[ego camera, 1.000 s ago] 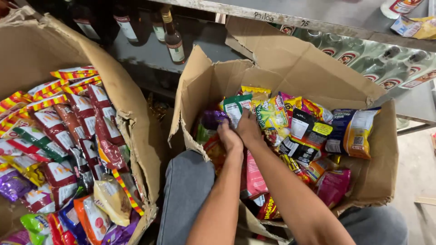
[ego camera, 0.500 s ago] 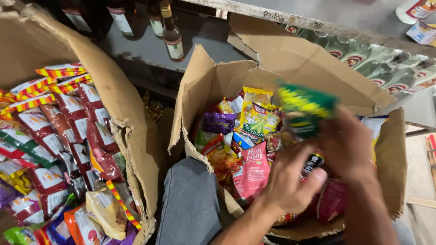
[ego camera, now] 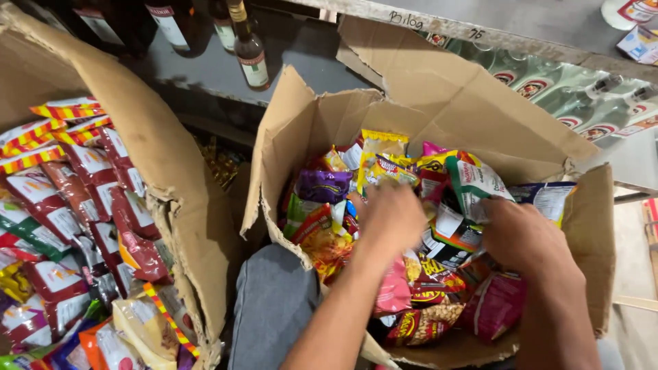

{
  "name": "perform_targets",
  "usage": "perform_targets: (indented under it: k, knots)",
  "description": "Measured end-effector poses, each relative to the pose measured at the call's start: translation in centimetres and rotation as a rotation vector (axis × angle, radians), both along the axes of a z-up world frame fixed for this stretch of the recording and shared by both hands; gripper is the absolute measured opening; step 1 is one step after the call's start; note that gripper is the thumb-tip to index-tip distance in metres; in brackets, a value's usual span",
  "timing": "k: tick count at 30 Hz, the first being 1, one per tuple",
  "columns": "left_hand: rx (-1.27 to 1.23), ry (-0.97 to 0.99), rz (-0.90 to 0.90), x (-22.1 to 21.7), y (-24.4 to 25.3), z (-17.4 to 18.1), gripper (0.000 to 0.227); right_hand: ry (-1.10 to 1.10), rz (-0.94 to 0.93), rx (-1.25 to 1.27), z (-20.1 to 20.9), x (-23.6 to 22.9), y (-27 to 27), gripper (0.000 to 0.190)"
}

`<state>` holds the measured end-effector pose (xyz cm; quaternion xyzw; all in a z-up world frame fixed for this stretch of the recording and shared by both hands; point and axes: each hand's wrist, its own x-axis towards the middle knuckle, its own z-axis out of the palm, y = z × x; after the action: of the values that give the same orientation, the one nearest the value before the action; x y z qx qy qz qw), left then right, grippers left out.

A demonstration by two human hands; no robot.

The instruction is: Sort and organize various snack bags from multiple cardboard boxes into a single container.

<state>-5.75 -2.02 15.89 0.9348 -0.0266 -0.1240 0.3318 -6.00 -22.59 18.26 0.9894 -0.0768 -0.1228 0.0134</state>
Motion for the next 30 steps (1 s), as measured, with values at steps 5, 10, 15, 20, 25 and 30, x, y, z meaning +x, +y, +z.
perform_targets:
  k: [5,10,15,20,25,30]
  knots:
    - [-0.831,-0.137,0.695,12.7,0.1,-22.1,0.02,-0.173,0.299,0.092,-1.9,5.2,5.6,0.013]
    - [-1.778,0.032,1.201,11.8,0.5,-23.2,0.034,-0.121,0.418,0.206,-10.5,14.5,14.3,0.029]
    - [-1.85,0.062,0.928,10.1,0.9,-21.4,0.072,-0.02,0.412,0.357,-17.6,17.9,16.9,0.038]
    - [-1.727,0.217,0.859,11.0,-1.2,-26.0,0.091,-0.018,0.269,0.237,-17.8,16.6,16.6,0.033]
    - [-1.544,0.169,0.845,9.9,-2.3,-26.2,0.085,-0.05,0.118,0.182,-16.3,14.5,15.0,0.023]
    - [-1.523,-0.059,0.943,8.6,-2.7,-26.3,0.071,-0.19,0.121,0.313,-12.5,9.3,13.3,0.019]
